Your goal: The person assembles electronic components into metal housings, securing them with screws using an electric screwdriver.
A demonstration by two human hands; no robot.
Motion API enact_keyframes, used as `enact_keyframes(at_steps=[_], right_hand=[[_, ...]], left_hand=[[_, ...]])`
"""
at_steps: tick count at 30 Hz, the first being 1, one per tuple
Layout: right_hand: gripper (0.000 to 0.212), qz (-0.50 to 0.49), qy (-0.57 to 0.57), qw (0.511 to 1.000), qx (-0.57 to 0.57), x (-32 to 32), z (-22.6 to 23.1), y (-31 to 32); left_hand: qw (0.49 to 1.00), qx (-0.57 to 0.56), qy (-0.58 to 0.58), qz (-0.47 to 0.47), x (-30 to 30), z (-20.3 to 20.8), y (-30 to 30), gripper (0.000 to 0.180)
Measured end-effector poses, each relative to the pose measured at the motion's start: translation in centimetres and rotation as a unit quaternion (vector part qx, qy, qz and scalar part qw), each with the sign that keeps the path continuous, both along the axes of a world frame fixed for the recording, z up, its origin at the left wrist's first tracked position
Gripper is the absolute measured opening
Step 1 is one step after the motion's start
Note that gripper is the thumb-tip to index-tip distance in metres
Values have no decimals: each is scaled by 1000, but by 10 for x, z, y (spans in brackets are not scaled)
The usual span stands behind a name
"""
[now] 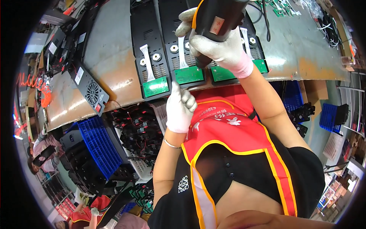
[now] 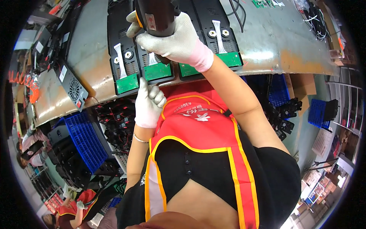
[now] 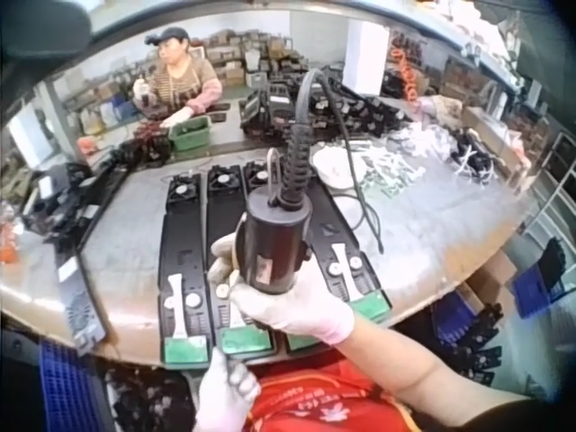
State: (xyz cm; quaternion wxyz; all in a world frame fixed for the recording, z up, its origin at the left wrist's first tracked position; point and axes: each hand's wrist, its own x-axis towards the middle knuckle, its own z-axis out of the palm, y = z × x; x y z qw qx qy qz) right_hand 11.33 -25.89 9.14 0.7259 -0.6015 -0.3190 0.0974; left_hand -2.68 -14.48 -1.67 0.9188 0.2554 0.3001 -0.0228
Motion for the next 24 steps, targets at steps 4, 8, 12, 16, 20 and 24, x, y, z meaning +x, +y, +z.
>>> enact_keyframes(at_steps=[4, 8, 12, 16, 20, 24], right_hand=[[29, -18, 16, 999, 38, 0, -2, 3], [28, -21, 22, 999, 41, 1, -1, 5], [23, -13, 84, 996, 16, 4, 8, 4], [22, -25, 55, 997, 47, 4, 0, 8], [21, -24, 83, 995, 40, 3, 4, 4], [22, -23, 105, 994, 35, 2, 3, 5]], left_hand=[[999, -2, 26, -31, 11, -4, -4, 49], [999, -9, 30, -27, 15, 0, -5, 37], [999, -35, 36, -7, 20, 5, -9, 24], [999, -29, 26, -2, 20, -3, -8, 25], [999, -13, 42, 0, 21, 2, -10, 27], [999, -5, 33, -10, 19, -1, -9, 18]])
